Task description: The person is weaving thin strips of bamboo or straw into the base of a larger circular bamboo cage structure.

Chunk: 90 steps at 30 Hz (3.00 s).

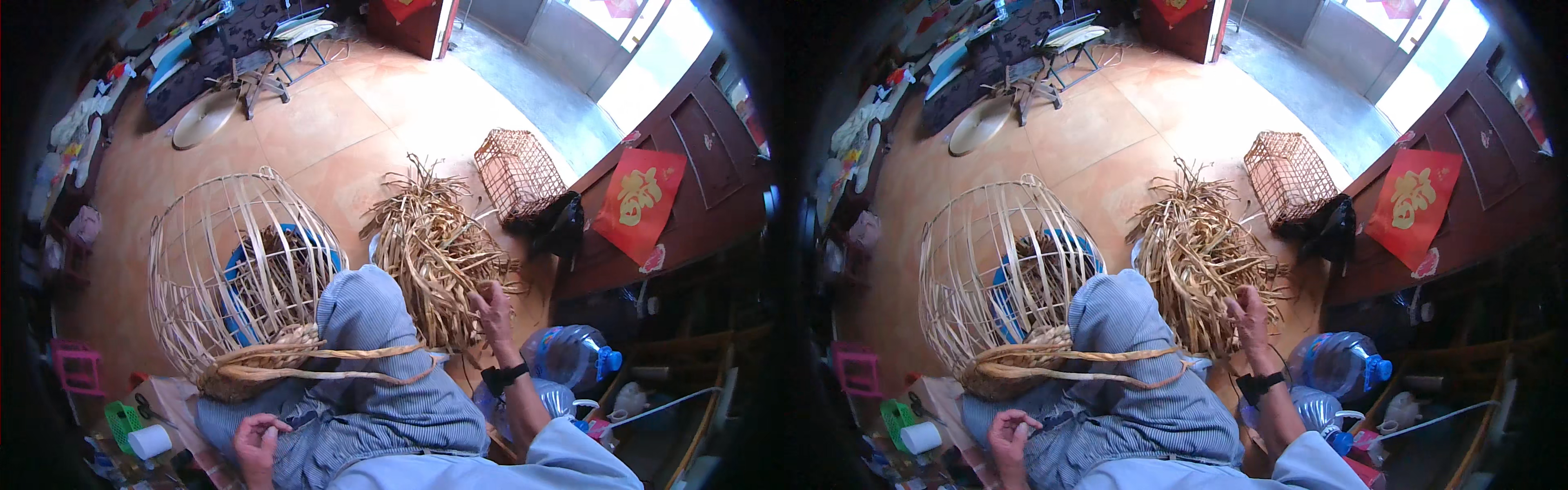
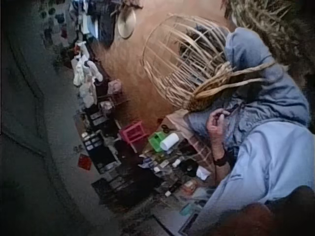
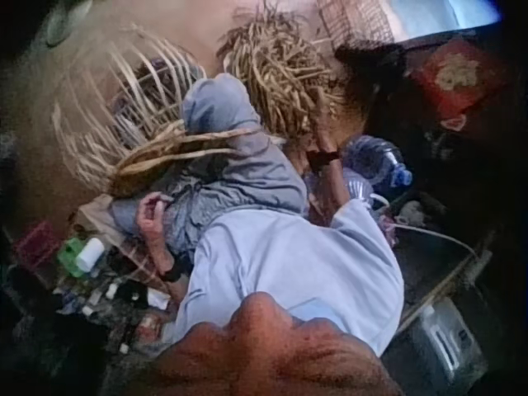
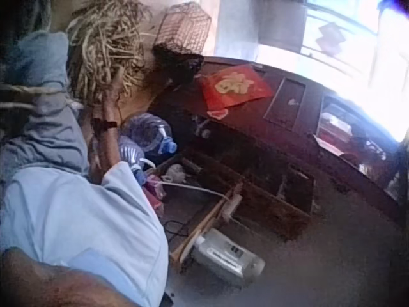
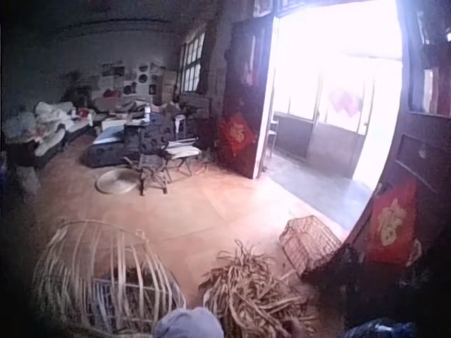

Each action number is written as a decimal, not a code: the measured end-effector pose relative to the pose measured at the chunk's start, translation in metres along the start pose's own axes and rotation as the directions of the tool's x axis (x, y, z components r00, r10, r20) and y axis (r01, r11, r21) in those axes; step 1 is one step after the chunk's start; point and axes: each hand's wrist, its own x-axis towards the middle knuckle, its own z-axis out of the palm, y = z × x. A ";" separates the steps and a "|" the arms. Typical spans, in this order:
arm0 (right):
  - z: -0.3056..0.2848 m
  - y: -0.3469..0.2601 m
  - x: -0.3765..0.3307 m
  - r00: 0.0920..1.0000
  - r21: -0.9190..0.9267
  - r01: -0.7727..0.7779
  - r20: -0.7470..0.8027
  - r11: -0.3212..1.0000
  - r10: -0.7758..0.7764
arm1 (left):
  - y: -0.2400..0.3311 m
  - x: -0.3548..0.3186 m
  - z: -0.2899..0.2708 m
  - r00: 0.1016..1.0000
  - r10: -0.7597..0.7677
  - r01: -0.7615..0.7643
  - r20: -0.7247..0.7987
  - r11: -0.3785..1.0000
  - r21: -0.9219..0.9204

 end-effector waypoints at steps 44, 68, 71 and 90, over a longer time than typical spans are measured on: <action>0.264 -0.304 -0.148 0.440 -0.101 0.868 0.612 0.487 -0.657 | 0.039 0.099 -0.028 0.848 0.457 -0.187 -0.267 0.731 0.657; 0.299 -0.280 -0.165 0.519 0.050 0.786 0.490 0.616 -0.701 | 0.030 0.100 -0.013 0.784 0.459 -0.184 -0.418 0.815 0.550; 0.301 -0.277 -0.161 0.524 0.079 0.771 0.486 0.632 -0.700 | 0.029 0.101 -0.016 0.770 0.511 -0.233 -0.382 0.783 0.577; 0.223 -0.260 -0.139 0.391 -0.007 0.875 0.600 0.484 -0.698 | 0.018 0.106 -0.053 0.692 0.722 -0.521 0.015 0.485 0.702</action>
